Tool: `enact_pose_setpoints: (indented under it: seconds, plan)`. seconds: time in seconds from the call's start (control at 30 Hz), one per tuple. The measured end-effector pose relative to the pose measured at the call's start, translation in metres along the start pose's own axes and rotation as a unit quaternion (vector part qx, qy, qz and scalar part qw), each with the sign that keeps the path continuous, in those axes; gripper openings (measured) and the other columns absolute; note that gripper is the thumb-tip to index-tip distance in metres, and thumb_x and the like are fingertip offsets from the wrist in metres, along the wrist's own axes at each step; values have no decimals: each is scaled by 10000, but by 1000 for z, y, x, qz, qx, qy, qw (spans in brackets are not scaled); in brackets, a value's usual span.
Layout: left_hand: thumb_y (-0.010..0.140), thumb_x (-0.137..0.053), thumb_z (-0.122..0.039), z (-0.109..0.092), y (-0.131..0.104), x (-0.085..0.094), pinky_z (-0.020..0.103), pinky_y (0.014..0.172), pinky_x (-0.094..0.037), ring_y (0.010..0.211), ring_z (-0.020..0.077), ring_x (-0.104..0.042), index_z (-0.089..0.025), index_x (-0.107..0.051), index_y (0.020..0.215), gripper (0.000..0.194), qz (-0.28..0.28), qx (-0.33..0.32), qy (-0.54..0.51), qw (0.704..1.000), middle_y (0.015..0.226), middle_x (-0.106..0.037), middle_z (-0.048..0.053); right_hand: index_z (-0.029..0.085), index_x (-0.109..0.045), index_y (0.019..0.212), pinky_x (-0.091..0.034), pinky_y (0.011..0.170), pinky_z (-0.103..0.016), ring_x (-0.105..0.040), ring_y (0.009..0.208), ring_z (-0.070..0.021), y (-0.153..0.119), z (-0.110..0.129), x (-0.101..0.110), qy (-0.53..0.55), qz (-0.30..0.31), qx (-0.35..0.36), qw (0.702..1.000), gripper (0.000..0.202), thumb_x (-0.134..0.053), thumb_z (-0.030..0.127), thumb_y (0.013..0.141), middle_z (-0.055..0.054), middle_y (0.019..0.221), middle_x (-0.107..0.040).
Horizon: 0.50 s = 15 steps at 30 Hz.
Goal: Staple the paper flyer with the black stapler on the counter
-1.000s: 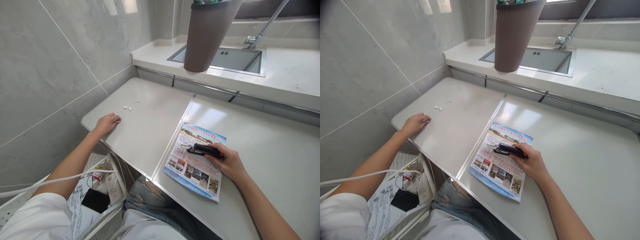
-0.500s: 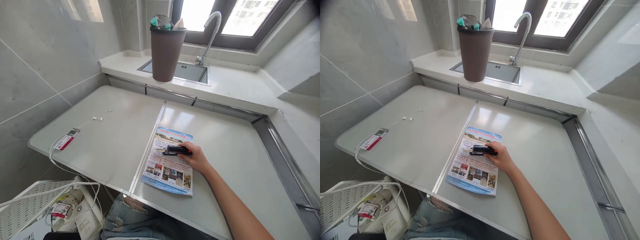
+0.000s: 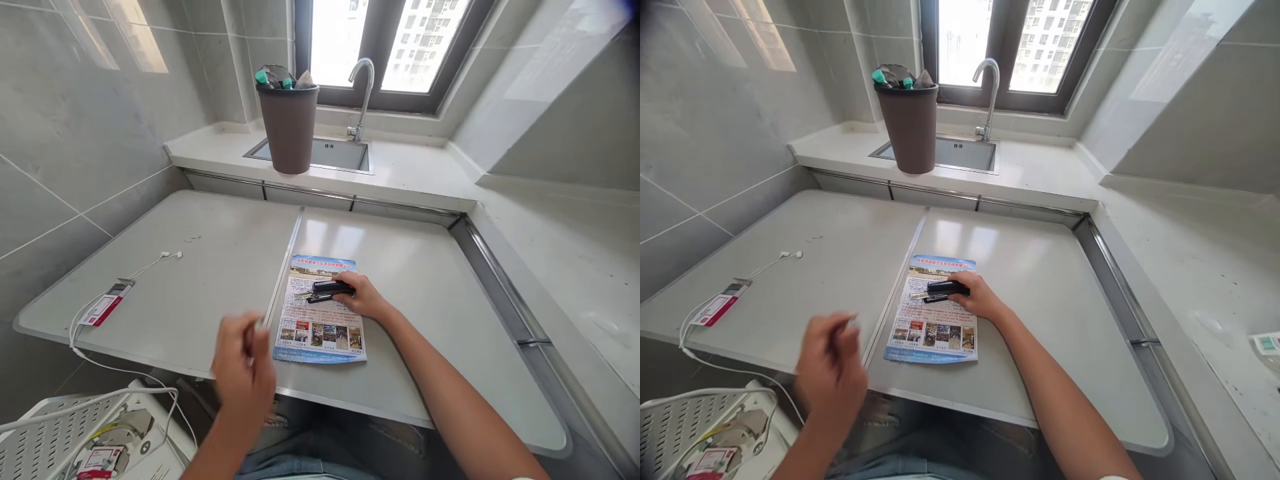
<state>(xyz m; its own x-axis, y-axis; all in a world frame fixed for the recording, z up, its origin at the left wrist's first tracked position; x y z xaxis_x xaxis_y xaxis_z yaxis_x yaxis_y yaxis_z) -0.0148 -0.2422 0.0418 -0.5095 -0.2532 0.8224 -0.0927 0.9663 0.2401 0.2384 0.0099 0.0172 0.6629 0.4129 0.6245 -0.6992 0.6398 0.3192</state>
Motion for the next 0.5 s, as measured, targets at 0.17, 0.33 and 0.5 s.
enact_pose_setpoints:
  seconds: [0.17, 0.33, 0.5]
  plan:
    - [1072, -395, -343, -13, 191, -8, 459, 826, -536, 993, 291, -696, -287, -697, 1233, 347, -56, 48, 20, 997, 1175, -720, 150, 213, -717, 1133, -543, 881, -410, -673, 956, -263, -3, -8, 9, -9, 1, 11, 1000, 280, -756, 302, 871, -95, 1066, -756]
    - [1051, -474, -297, 43, 268, -26, 405, 793, -477, 1080, 327, -692, -202, -704, 1109, 256, 47, 103, 90, 989, 1216, -725, 189, 199, -708, 1135, -534, 859, -378, -679, 941, -246, -3, -13, 12, -12, 1, 20, 1000, 279, -758, 266, 869, -80, 1047, -755]
    - [1042, -492, -299, 67, 289, -53, 388, 810, -476, 1067, 314, -690, -198, -699, 1099, 237, 46, 88, 132, 986, 1229, -726, 174, 197, -704, 1142, -526, 844, -367, -675, 941, -245, -2, -19, 10, -4, -4, 27, 1000, 299, -783, 262, 861, -84, 1063, -749]
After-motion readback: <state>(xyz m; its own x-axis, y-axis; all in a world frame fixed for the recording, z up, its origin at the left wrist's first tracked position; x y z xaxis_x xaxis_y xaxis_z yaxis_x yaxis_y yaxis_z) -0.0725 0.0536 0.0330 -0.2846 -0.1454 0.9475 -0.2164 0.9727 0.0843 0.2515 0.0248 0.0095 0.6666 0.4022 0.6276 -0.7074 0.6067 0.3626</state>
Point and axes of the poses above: each hand's wrist, its own y-axis towards the middle knuckle, its own x-axis out of the back of the hand, z = x × y, the point moved 2 cm from there along y, towards the middle knuckle
